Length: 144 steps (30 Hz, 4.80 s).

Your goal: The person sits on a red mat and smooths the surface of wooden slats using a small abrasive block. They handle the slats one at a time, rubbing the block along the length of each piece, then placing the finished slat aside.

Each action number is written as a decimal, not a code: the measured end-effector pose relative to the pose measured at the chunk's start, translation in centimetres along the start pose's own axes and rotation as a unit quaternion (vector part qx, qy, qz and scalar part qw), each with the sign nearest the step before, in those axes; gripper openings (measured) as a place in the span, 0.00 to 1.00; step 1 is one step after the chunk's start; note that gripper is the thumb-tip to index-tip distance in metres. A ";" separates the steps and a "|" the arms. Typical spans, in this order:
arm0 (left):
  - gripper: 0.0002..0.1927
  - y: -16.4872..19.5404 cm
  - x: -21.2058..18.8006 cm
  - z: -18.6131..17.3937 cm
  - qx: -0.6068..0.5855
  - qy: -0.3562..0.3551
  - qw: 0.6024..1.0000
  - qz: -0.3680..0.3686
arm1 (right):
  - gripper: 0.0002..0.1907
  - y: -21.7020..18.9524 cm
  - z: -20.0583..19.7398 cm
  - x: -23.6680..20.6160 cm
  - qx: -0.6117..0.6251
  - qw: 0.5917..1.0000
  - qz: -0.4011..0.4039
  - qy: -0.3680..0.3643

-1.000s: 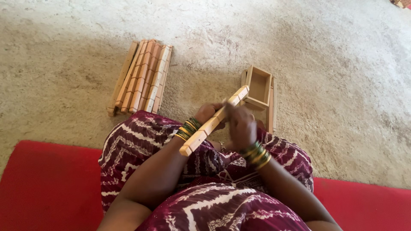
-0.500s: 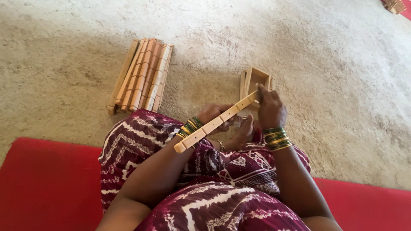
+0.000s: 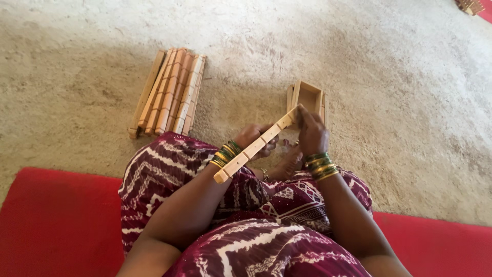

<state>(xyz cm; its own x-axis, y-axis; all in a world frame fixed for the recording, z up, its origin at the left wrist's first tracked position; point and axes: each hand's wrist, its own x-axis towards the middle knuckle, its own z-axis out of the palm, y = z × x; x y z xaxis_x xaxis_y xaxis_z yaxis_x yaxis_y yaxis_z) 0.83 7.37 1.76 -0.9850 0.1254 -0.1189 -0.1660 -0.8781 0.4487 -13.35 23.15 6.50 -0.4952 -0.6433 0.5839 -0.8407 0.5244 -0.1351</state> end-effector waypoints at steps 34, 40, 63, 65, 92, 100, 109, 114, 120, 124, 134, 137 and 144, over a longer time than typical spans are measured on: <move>0.29 0.6 0.2 -0.8 0.139 0.171 0.974 0.061 | 0.14 -6.9 1.4 -1.5 0.089 0.993 -0.045 -0.062; 0.18 0.6 0.4 -1.6 0.388 0.170 0.884 0.199 | 0.15 -10.4 -1.1 -3.9 0.111 0.989 -0.067 -0.065; 0.21 0.8 1.0 -2.1 0.082 0.237 0.954 0.165 | 0.10 -10.7 -1.0 -5.6 0.144 0.964 -0.223 -0.002; 0.20 0.3 0.7 -2.0 0.239 0.225 0.927 0.182 | 0.11 -8.9 0.7 -4.2 0.113 0.972 -0.205 0.017; 0.20 1.8 -0.7 -3.2 0.226 0.208 0.940 0.149 | 0.04 -10.0 1.6 -3.2 0.130 0.963 -0.234 -0.021; 0.24 1.2 -0.7 -3.3 0.216 0.061 0.960 0.170 | 0.13 -2.4 6.0 4.1 0.101 0.987 -0.113 0.055; 0.19 1.0 1.0 -6.5 0.000 0.104 0.983 0.154 | 0.13 -9.5 3.5 -3.4 0.137 0.977 -0.162 0.019; 0.21 0.8 0.1 -4.6 0.423 0.175 0.875 0.157 | 0.12 -4.0 6.9 1.4 0.089 0.994 -0.068 0.018; 0.23 1.1 -0.6 -2.7 0.243 0.131 0.959 0.057 | 0.11 -2.6 7.3 -0.5 0.126 0.991 -0.039 0.015; 0.20 0.8 -0.6 -3.7 0.215 0.157 0.964 0.011 | 0.16 -2.8 6.5 -3.1 0.031 0.994 -0.108 0.003; 0.13 0.7 0.2 -4.7 0.009 0.070 0.997 -0.012 | 0.15 -2.1 5.9 -3.1 0.118 0.993 0.017 -0.024; 0.14 0.2 0.1 -4.5 -0.025 -0.011 1.000 0.010 | 0.14 -3.4 5.5 -3.9 0.108 0.993 -0.044 0.009; 0.13 -0.4 -0.3 -3.5 -0.149 -0.052 0.987 0.031 | 0.13 -4.0 4.1 -1.6 0.061 0.998 -0.019 0.019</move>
<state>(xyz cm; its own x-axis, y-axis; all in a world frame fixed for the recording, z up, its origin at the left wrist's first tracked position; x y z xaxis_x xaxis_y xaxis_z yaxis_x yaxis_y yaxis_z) 1.33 6.12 -1.46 -0.9950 0.0999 -0.0009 -0.0986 -0.9804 0.1707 -10.05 19.79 2.78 -0.4555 -0.6391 0.6198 -0.8804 0.4267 -0.2070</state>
